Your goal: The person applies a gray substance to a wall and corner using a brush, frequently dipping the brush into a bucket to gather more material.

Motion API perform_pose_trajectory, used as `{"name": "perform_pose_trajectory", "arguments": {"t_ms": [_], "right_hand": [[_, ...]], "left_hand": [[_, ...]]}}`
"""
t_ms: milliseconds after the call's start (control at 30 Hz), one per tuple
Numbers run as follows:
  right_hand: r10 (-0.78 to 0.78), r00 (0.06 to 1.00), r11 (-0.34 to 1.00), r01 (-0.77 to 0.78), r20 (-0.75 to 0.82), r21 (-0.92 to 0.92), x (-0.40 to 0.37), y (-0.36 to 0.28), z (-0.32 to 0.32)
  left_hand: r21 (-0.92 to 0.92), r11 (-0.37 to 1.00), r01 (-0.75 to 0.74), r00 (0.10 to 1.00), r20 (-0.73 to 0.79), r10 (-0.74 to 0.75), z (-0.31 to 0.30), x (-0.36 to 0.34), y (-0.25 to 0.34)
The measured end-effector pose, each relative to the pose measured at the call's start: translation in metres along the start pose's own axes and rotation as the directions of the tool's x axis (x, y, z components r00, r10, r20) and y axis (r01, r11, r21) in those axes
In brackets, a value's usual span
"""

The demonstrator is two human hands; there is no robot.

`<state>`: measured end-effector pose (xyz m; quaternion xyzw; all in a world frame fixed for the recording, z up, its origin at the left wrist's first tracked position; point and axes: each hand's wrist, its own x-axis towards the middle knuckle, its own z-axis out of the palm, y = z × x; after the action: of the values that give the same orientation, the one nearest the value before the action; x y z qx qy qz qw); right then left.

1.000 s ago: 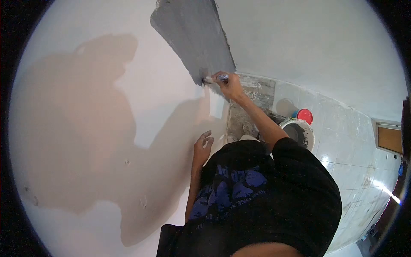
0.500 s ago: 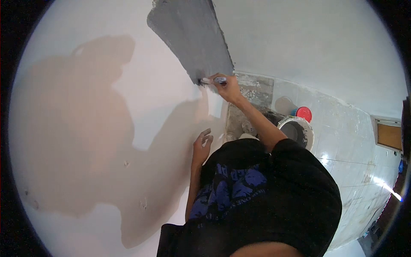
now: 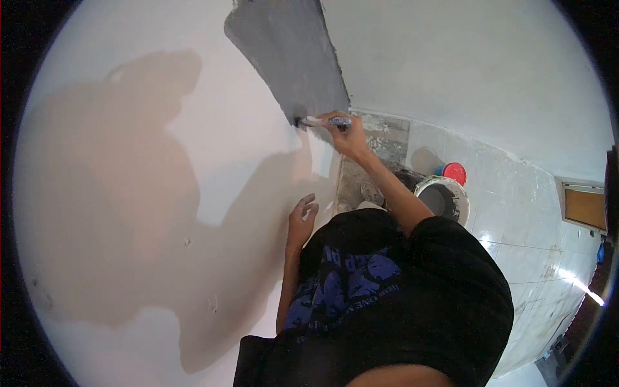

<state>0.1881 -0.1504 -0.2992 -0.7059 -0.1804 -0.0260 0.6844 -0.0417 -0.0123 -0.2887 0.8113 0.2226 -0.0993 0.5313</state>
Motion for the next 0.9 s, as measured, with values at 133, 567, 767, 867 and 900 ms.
{"name": "perform_pose_trajectory", "arguments": {"t_ms": [133,567,767,867,900], "right_hand": [[0.050,0.997,0.985,-0.041,0.050,-0.168,-0.004,0.017,-0.002],[-0.086,0.996,0.996,0.086,0.009,-0.006,0.024,-0.044,0.000],[-0.045,0.992,0.989,0.061,0.118,-0.138,0.012,-0.042,-0.008],[-0.057,0.986,0.975,0.089,0.157,-0.203,0.013,-0.054,0.002],[-0.067,0.989,0.983,0.088,0.130,-0.159,0.015,-0.053,0.007]], "left_hand": [[0.001,1.000,-0.003,1.000,0.002,0.003,0.000,0.001,-0.004],[-0.020,1.000,-0.020,0.999,0.028,0.021,0.005,0.001,-0.001],[-0.025,0.999,-0.045,0.999,0.002,0.045,0.009,0.001,0.001],[-0.023,0.998,-0.062,0.998,-0.014,0.062,0.007,-0.005,0.007],[-0.029,0.998,-0.061,0.998,-0.025,0.061,0.006,-0.003,0.004]]}}
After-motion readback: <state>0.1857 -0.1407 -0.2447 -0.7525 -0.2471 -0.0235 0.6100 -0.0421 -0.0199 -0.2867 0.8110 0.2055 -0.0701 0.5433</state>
